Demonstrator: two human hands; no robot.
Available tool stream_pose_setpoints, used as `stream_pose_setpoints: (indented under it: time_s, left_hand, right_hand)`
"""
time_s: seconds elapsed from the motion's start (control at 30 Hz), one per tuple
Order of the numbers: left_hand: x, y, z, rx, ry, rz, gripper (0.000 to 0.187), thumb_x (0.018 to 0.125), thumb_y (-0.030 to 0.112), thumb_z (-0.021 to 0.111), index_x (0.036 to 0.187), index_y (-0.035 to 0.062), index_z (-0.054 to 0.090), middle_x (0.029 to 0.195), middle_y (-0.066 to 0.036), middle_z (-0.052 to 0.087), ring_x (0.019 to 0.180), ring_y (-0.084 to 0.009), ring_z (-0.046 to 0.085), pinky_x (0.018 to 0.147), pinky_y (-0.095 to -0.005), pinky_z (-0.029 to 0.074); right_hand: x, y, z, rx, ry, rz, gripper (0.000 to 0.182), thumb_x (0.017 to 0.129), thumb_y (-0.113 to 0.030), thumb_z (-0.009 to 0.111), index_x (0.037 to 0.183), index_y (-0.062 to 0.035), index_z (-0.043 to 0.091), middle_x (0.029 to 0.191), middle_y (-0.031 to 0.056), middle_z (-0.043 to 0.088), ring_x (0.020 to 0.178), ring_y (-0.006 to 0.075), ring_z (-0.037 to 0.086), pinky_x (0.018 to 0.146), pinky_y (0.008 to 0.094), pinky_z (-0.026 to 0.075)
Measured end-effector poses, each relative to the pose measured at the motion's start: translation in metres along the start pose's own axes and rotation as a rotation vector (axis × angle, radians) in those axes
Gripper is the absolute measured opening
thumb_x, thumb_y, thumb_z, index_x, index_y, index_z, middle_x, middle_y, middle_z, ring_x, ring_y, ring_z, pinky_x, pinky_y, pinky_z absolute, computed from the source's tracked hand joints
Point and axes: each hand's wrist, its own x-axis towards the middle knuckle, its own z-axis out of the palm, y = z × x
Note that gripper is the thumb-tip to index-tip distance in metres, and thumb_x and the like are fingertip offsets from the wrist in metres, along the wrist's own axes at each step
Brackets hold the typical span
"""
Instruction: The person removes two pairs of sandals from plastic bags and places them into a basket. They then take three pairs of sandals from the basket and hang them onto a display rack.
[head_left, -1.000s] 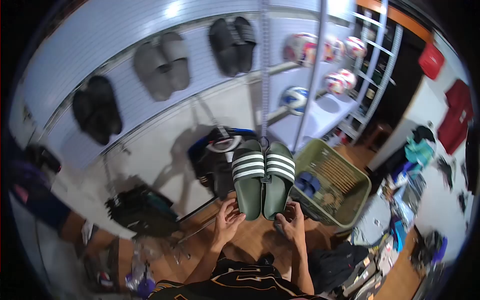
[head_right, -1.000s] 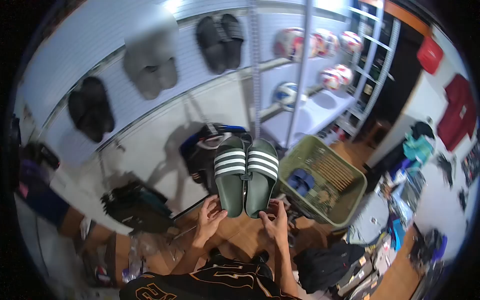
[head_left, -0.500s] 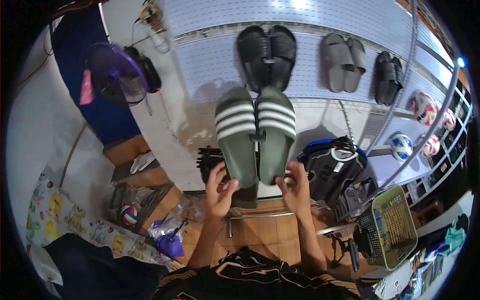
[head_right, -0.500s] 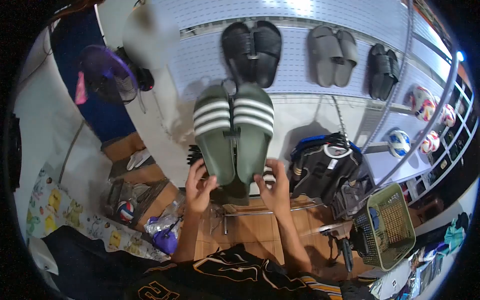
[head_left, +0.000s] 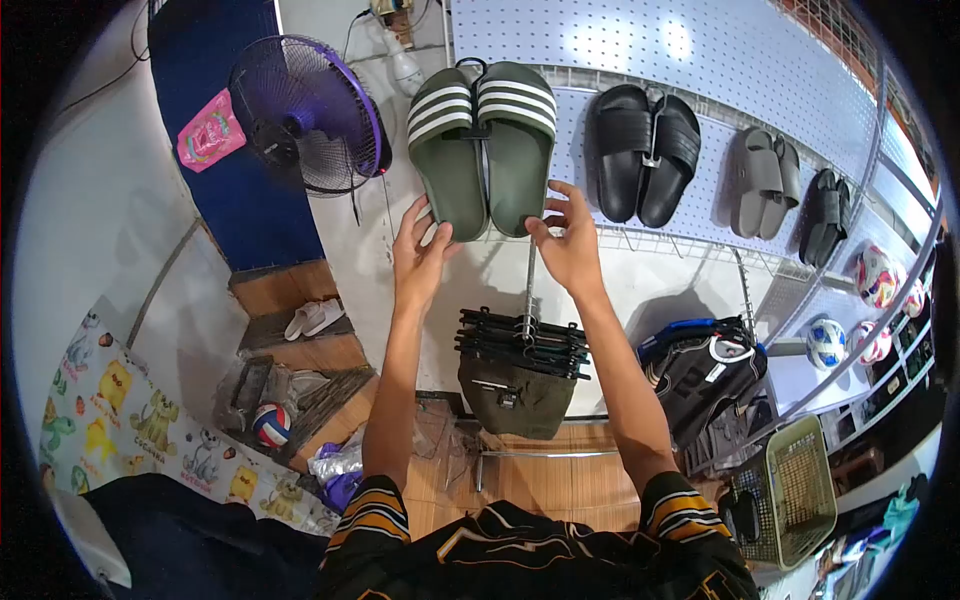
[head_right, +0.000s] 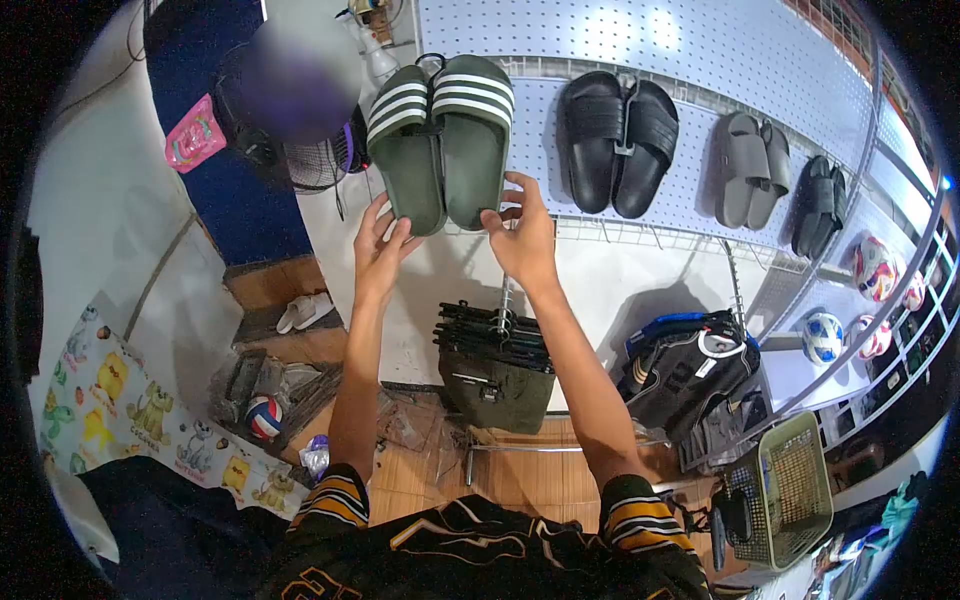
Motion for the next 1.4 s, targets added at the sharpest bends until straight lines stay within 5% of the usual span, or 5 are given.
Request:
stream_pose_setpoints:
  time_s: [0.4,0.9,1.1,1.27,1.4]
  left_hand:
    - [0.09,-0.09,-0.012,0.053,0.03,-0.093,0.061,0.099,-0.001,0.061,0.154,0.0103,0.036,0.14,-0.019,0.056,0.115,-0.025,0.066,0.088,-0.0368,0.061]
    - [0.133,-0.154,-0.005,0.128,-0.051,-0.099,0.105,0.089,0.007,0.078,0.163,0.0062,0.003,0.153,-0.028,0.037,0.134,-0.034,0.054,0.099,-0.0392,0.054]
    - [0.054,-0.136,-0.003,0.116,0.065,-0.153,0.098,0.089,0.006,0.078,0.161,0.0016,0.012,0.152,-0.023,0.041,0.134,-0.0319,0.052,0.105,-0.0361,0.049]
    - [-0.1,-0.132,0.028,0.04,-0.055,-0.131,0.049,0.096,0.004,0.069,0.14,0.0001,0.049,0.13,-0.013,0.058,0.12,-0.0219,0.06,0.099,-0.0328,0.052]
    - [-0.242,-0.167,0.077,0.087,-0.364,-0.455,0.038,0.095,0.009,0.071,0.13,0.0021,0.057,0.115,-0.009,0.067,0.106,-0.0172,0.066,0.094,-0.0315,0.053]
  right_hand:
    - [0.06,0.098,0.029,-0.159,0.073,0.091,0.061,0.081,0.008,0.072,0.134,-0.0026,0.046,0.117,0.0197,0.067,0.075,0.016,0.066,0.067,0.0318,0.056]
    - [0.08,0.147,0.033,-0.088,-0.023,0.158,0.091,0.078,-0.006,0.079,0.154,0.0064,0.031,0.142,0.028,0.055,0.127,0.035,0.06,0.102,0.0402,0.052]
    - [-0.029,0.107,-0.017,0.011,-0.05,0.127,0.074,0.087,-0.001,0.074,0.152,0.0029,0.038,0.147,0.0259,0.051,0.129,0.0299,0.058,0.105,0.0382,0.05]
    - [-0.193,0.102,-0.102,-0.126,-0.007,0.321,0.043,0.092,-0.007,0.072,0.131,0.0026,0.058,0.115,0.0145,0.072,0.104,0.0193,0.069,0.092,0.0325,0.054]
    - [-0.414,0.173,-0.175,-0.092,0.191,0.849,0.04,0.091,-0.009,0.073,0.126,0.0033,0.06,0.11,0.0165,0.071,0.1,0.023,0.071,0.085,0.0339,0.058]
